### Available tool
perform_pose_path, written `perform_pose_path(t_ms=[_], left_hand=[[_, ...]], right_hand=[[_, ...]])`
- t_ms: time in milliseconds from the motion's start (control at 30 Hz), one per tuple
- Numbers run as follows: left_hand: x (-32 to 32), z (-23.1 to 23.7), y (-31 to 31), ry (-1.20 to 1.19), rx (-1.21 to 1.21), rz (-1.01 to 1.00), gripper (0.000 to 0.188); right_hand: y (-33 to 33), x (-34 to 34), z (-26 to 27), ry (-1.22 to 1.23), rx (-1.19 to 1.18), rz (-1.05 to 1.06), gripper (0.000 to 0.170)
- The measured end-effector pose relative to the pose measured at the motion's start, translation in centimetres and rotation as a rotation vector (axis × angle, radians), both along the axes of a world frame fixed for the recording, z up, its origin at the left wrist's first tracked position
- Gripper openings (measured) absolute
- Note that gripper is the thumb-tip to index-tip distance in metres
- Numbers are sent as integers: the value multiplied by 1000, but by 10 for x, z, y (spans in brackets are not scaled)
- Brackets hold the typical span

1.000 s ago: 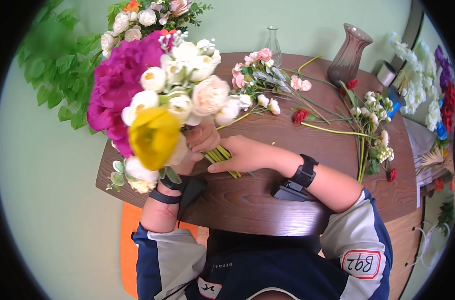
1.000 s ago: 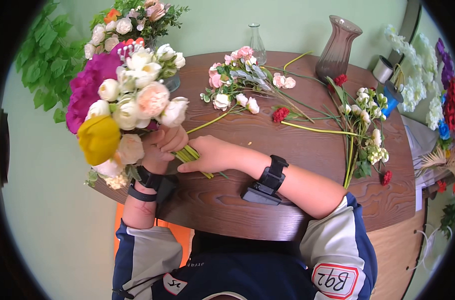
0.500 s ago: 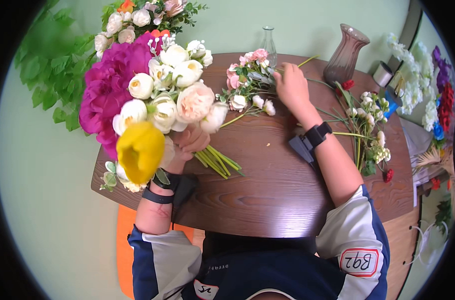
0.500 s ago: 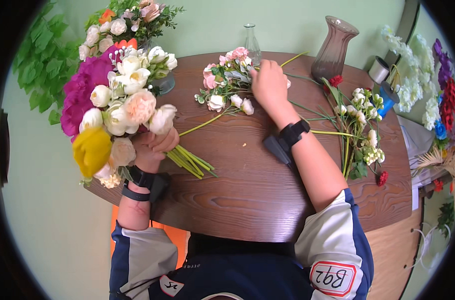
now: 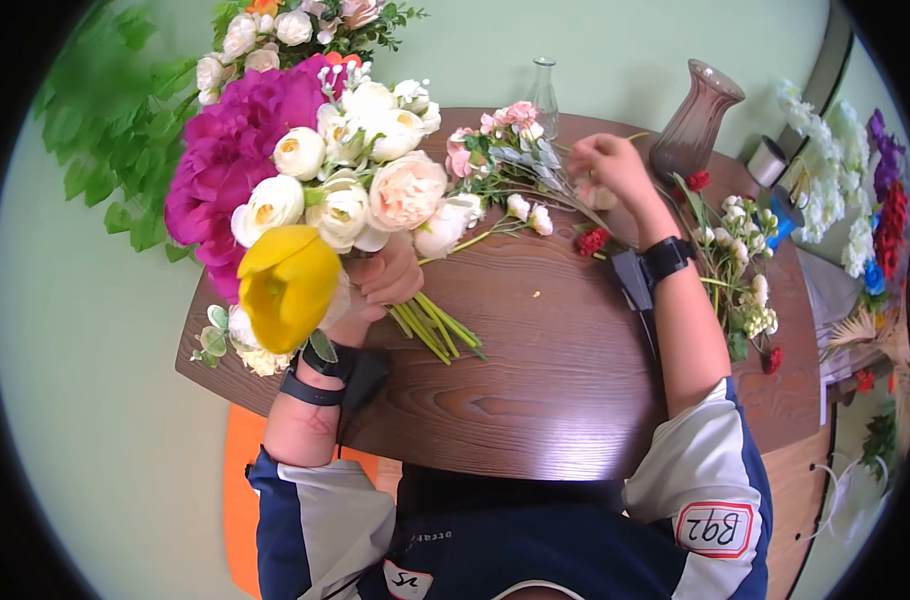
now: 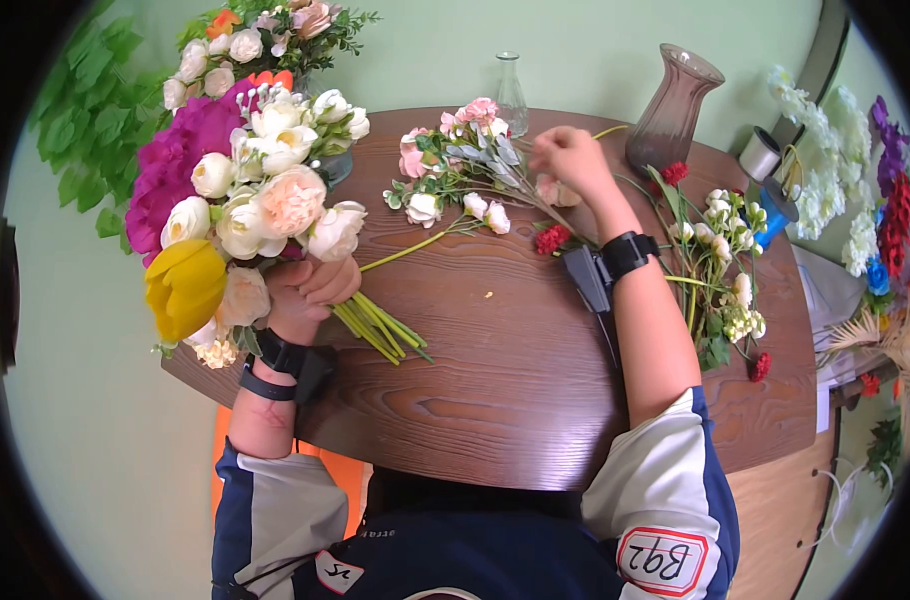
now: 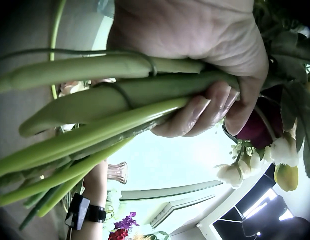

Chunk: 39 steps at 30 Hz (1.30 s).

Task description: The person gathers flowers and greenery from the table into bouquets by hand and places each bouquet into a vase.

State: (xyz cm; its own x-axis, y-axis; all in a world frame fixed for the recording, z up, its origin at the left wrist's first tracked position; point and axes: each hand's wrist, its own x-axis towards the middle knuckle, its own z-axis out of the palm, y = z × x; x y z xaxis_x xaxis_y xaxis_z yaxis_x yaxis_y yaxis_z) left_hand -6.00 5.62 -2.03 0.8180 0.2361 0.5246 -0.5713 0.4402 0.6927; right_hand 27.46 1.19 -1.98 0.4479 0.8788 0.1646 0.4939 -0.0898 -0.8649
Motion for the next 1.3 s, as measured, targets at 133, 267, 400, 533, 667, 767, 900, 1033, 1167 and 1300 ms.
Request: perform_pose_path(t_ms=[133,267,400,533,667,767,900,1033,1167,1300], left_hand=[[0,-7,-2,-14,-43,-20,14],[4,-11,10,-94,-32,-131,34],[0,-8,2,60,-134,37,35],[2,-9,6,38,-191,-27,24],[2,-9,10,39,-147,-45,33],[3,-12,11,-1,-146,-65,32],[3,-12,11,3,-143,-70,30],[2,-7,4,22,-160,-40,21],[2,-4,0,74,-190,37,24],[2,-11,10,10,-128,-61,28]], right_hand=[[5,38,-26,-149,216,-95,24],[-5,52,-41,-687,46,-57,29],[-7,41,-27,-629,-126,23,23],[-8,25,-26,-787,-41,-119,21],[-3,28,-34,-711,4,89,19],[-5,21,-29,-761,-115,100,18],[-6,10,-16,-765,36,-41,12],[-6,-3,11,-501,511,-120,10],[-21,-36,47,-850,867,-263,17],[-18,-41,53,-651,1049,-211,16]])
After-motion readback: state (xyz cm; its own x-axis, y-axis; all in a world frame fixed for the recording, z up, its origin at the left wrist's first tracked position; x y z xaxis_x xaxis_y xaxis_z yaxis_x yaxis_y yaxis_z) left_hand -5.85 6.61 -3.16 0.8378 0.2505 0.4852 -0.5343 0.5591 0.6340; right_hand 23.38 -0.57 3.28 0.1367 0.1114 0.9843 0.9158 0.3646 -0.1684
